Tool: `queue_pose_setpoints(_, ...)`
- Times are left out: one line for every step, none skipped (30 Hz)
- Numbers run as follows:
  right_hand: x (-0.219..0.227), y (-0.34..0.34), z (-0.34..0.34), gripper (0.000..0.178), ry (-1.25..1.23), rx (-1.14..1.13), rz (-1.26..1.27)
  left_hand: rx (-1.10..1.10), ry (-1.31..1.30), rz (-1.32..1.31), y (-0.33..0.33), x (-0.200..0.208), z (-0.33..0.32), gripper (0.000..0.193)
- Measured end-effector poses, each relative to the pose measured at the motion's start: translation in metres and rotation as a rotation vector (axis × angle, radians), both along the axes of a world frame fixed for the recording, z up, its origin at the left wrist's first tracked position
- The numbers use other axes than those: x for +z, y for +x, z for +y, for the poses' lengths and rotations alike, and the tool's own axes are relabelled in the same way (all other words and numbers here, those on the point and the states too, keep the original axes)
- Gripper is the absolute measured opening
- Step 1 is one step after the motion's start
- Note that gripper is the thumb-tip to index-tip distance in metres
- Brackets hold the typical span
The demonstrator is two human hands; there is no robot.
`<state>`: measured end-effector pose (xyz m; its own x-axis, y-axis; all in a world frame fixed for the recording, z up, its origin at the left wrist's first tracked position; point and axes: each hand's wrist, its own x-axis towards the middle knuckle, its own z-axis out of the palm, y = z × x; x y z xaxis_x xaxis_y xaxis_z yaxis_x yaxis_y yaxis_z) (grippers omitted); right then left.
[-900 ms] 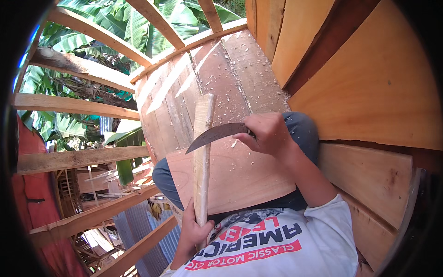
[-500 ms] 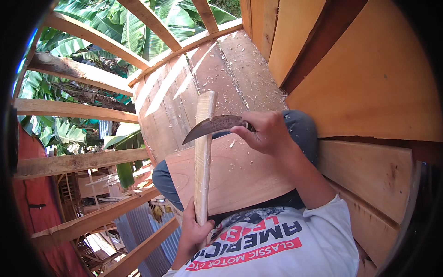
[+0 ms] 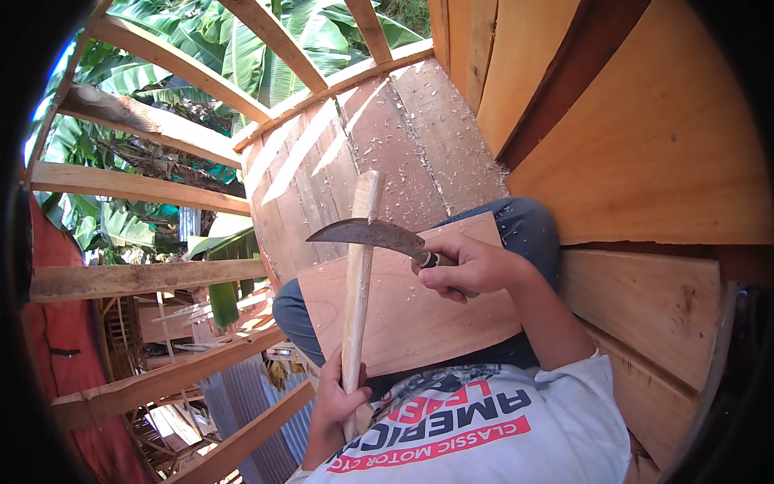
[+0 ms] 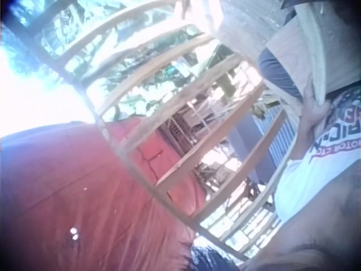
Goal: The person sits cross-legged and uses a curved knife to shave and shape a long, thin piece of wood held in their left hand. They repeatedly scrape the wood to remove bark and smooth the surface, rotating the piece to work on different sides.
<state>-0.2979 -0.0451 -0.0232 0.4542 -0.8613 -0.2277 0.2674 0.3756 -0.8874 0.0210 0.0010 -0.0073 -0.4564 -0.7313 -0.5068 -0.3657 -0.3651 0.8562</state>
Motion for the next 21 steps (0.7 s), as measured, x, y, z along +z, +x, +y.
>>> queue_pose_setpoints(0.007, -0.002, 0.003, 0.022, 0.082, 0.044, -0.086, -0.001, 0.004, -0.004, 0.003, -0.001, -0.001, 0.077)
queue_pose_setpoints(0.014, -0.003, 0.006, 0.021, 0.164, 0.087, -0.173, -0.003, 0.008, -0.008, 0.006, -0.003, -0.002, 0.077)
queue_pose_setpoints(0.019, -0.001, 0.009, 0.022, 0.188, 0.060, -0.127, -0.003, 0.003, -0.006, 0.007, -0.005, -0.001, 0.077)
queue_pose_setpoints(0.020, 0.003, 0.011, 0.022, 0.059, 0.109, -0.025, -0.005, -0.001, -0.003, 0.008, -0.007, -0.001, 0.077)
queue_pose_setpoints(0.020, 0.006, 0.013, 0.023, -0.071, 0.157, 0.078, -0.006, -0.005, 0.000, 0.008, -0.008, -0.001, 0.077)
queue_pose_setpoints(0.020, 0.009, 0.015, 0.023, -0.200, 0.201, 0.181, -0.019, -0.002, 0.006, 0.010, -0.008, -0.002, 0.077)
queue_pose_setpoints(0.021, 0.009, 0.017, 0.024, -0.135, 0.214, 0.159, -0.033, 0.002, 0.013, 0.011, -0.006, -0.003, 0.077)
queue_pose_setpoints(0.023, 0.002, 0.017, 0.023, -0.081, 0.109, 0.156, -0.046, 0.005, 0.019, 0.011, -0.005, -0.004, 0.077)
queue_pose_setpoints(0.025, -0.010, 0.014, 0.023, -0.029, 0.013, 0.152, -0.040, 0.011, 0.012, 0.009, -0.002, -0.003, 0.077)
queue_pose_setpoints(0.025, -0.016, 0.012, 0.023, 0.024, -0.083, 0.148, -0.034, 0.017, 0.005, 0.004, 0.002, -0.004, 0.077)
queue_pose_setpoints(0.026, -0.014, 0.012, 0.022, 0.051, -0.116, 0.125, -0.027, 0.023, -0.002, 0.002, 0.004, -0.003, 0.077)
queue_pose_setpoints(0.027, -0.008, 0.012, 0.022, 0.030, -0.149, 0.102, -0.031, 0.007, 0.024, 0.002, 0.003, -0.004, 0.077)
queue_pose_setpoints(0.029, 0.000, 0.014, 0.022, 0.009, -0.182, 0.078, -0.035, -0.009, 0.050, 0.003, 0.000, -0.006, 0.077)
queue_pose_setpoints(0.030, 0.005, 0.014, 0.022, -0.012, -0.215, 0.054, -0.039, -0.025, 0.075, 0.003, -0.001, -0.007, 0.077)
queue_pose_setpoints(0.021, 0.008, 0.014, 0.020, -0.179, -0.324, 0.275, -0.040, -0.011, 0.110, 0.002, 0.000, -0.009, 0.068)
queue_pose_setpoints(0.015, 0.012, 0.013, 0.020, -0.386, -0.493, 0.468, -0.040, 0.005, 0.146, -0.001, 0.001, -0.010, 0.060)
queue_pose_setpoints(0.009, 0.016, 0.011, 0.019, -0.594, -0.660, 0.663, -0.040, 0.021, 0.181, -0.004, 0.002, -0.011, 0.052)
queue_pose_setpoints(0.005, 0.020, 0.009, 0.019, -0.808, -0.819, 0.853, -0.001, 0.078, 0.208, -0.005, 0.001, -0.009, 0.048)
queue_pose_setpoints(0.001, 0.015, 0.007, 0.018, -0.730, -0.944, 0.821, 0.037, 0.135, 0.234, -0.005, -0.001, -0.006, 0.045)
queue_pose_setpoints(0.001, 0.012, 0.010, 0.019, -0.575, -0.959, 0.683, 0.075, 0.192, 0.261, -0.005, -0.003, -0.003, 0.043)
queue_pose_setpoints(0.003, 0.009, 0.014, 0.020, -0.420, -0.966, 0.546, 0.072, 0.177, 0.246, -0.004, -0.006, -0.001, 0.043)
